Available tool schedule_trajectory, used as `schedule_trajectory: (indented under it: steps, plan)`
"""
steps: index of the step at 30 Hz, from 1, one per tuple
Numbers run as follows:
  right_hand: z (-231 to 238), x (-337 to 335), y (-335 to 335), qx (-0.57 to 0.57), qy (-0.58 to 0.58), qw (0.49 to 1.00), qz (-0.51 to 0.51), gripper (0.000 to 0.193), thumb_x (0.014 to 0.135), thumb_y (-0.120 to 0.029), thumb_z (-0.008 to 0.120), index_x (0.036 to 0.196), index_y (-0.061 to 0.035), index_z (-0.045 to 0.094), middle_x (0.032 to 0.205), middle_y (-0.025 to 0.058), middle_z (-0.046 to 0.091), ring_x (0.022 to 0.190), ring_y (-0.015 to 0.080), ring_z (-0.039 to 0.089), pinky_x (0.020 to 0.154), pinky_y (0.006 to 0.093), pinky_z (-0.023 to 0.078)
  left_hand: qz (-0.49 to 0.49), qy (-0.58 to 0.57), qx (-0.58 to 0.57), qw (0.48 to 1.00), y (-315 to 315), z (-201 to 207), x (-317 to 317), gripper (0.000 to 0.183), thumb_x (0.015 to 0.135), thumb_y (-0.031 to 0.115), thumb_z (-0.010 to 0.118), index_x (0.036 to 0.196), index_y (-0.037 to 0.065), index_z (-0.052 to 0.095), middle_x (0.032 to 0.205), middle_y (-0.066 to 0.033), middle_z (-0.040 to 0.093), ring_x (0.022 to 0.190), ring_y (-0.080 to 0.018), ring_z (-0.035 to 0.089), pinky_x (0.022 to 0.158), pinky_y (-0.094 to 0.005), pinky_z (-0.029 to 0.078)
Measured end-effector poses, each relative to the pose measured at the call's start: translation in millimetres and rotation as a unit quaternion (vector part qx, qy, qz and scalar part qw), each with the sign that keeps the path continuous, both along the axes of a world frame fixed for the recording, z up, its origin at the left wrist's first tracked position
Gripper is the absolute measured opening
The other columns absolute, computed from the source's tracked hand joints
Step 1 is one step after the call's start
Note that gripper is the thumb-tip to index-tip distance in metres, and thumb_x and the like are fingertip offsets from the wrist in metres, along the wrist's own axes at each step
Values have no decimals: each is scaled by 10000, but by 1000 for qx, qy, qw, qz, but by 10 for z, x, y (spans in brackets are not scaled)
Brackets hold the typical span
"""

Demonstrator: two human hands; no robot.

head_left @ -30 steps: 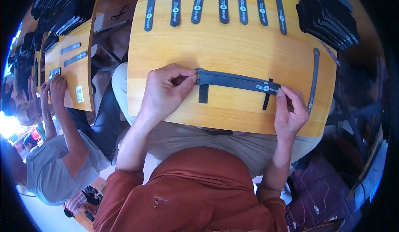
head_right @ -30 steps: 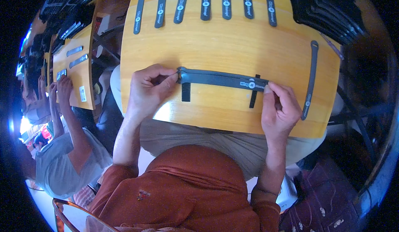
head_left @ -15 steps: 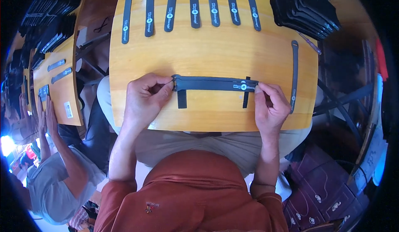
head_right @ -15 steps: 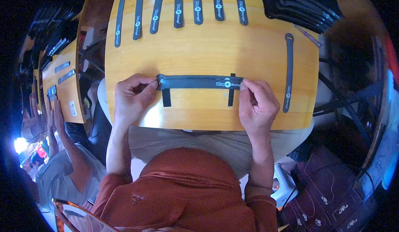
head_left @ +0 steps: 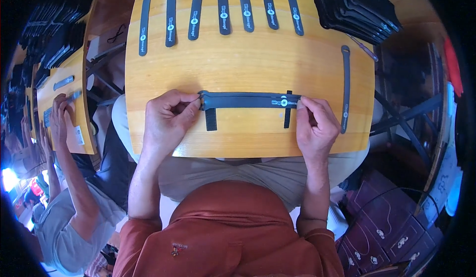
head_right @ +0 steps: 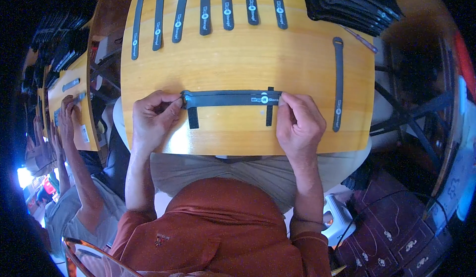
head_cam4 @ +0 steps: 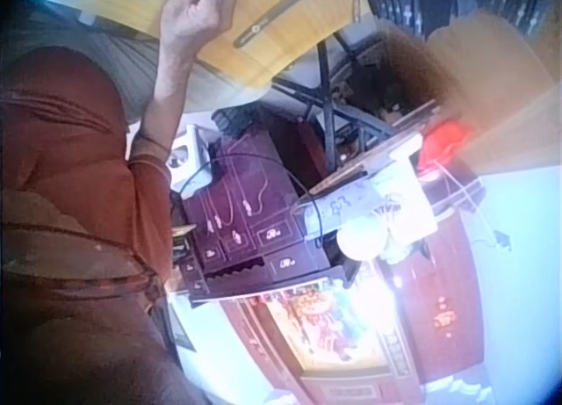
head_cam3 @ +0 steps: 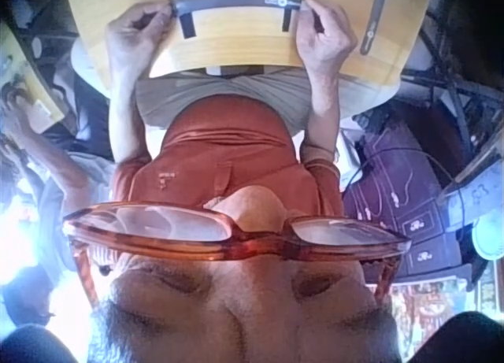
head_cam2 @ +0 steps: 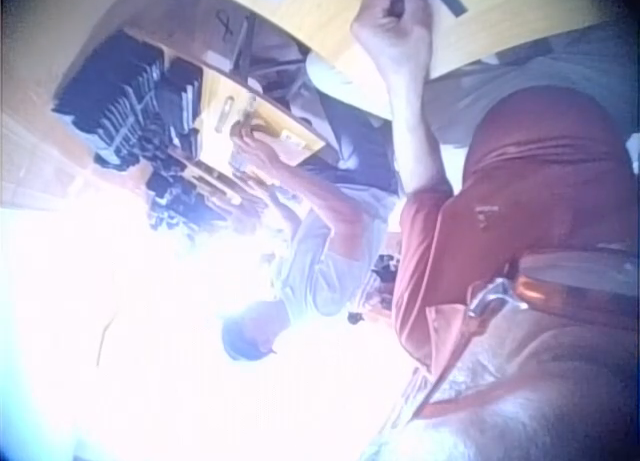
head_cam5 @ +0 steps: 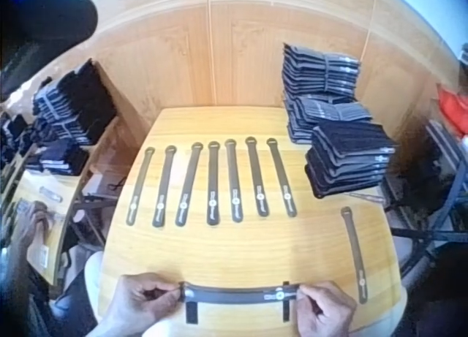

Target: Turning fabric tubes using a metal rod and aligning assembled textile straps on a template.

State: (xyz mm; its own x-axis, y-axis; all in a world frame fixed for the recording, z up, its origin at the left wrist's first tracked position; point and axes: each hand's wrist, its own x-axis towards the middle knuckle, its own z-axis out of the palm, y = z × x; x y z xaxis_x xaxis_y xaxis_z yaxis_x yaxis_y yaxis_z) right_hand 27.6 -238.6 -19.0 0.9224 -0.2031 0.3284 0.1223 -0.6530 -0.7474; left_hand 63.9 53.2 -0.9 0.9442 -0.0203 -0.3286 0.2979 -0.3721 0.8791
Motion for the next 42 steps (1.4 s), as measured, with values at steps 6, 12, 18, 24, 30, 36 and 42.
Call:
schedule_trajectory:
  steps: [6,12,18,24,30,36,42]
  plan:
    - [-16,5,1,-15,-19,1000,12,146,822,94,709,949,22,705,848,149,692,719,250,698,596,318,530,-2,-1,-2,1000,-4,7,-5,92,923,27,723,978,-46,734,720,-2,663,632,-38,552,578,-209,456]
    - [4,-1,-3,-23,4,1000,8,138,828,89,704,948,20,706,851,148,690,740,248,700,609,320,534,5,6,5,1000,-27,51,0,89,929,29,714,971,-47,733,705,1,649,622,-31,542,560,-201,441]
    - [24,-1,9,-29,-3,1000,7,126,832,89,690,947,37,700,869,160,697,764,277,709,652,340,549,13,21,0,1000,-37,60,5,87,930,26,705,969,-46,735,699,5,647,621,-31,540,557,-205,439]
    - [43,8,41,-50,0,999,4,118,834,76,684,944,36,704,877,173,699,766,298,710,663,351,552,7,2,9,1000,-1,22,-5,93,913,19,712,966,-52,740,725,-11,678,630,-41,561,580,-218,465]
    - [110,29,48,-72,27,997,-9,91,850,36,682,937,23,706,855,164,689,731,298,696,648,353,545,6,-15,10,1000,24,-51,6,105,897,26,726,967,-51,739,748,-59,718,656,-63,619,600,-242,494]
    - [147,26,61,-58,61,996,-6,131,851,48,662,975,25,696,933,148,668,731,270,683,648,344,533,-33,-51,16,998,29,-41,30,121,885,49,732,946,-55,738,748,-112,735,640,-98,651,601,-263,508]
    - [162,-10,96,-120,53,991,-3,127,878,11,646,994,8,697,973,144,657,793,292,663,703,379,540,-58,-79,31,995,40,-55,28,93,924,37,711,952,-49,731,719,-12,684,614,-33,566,546,-211,445]
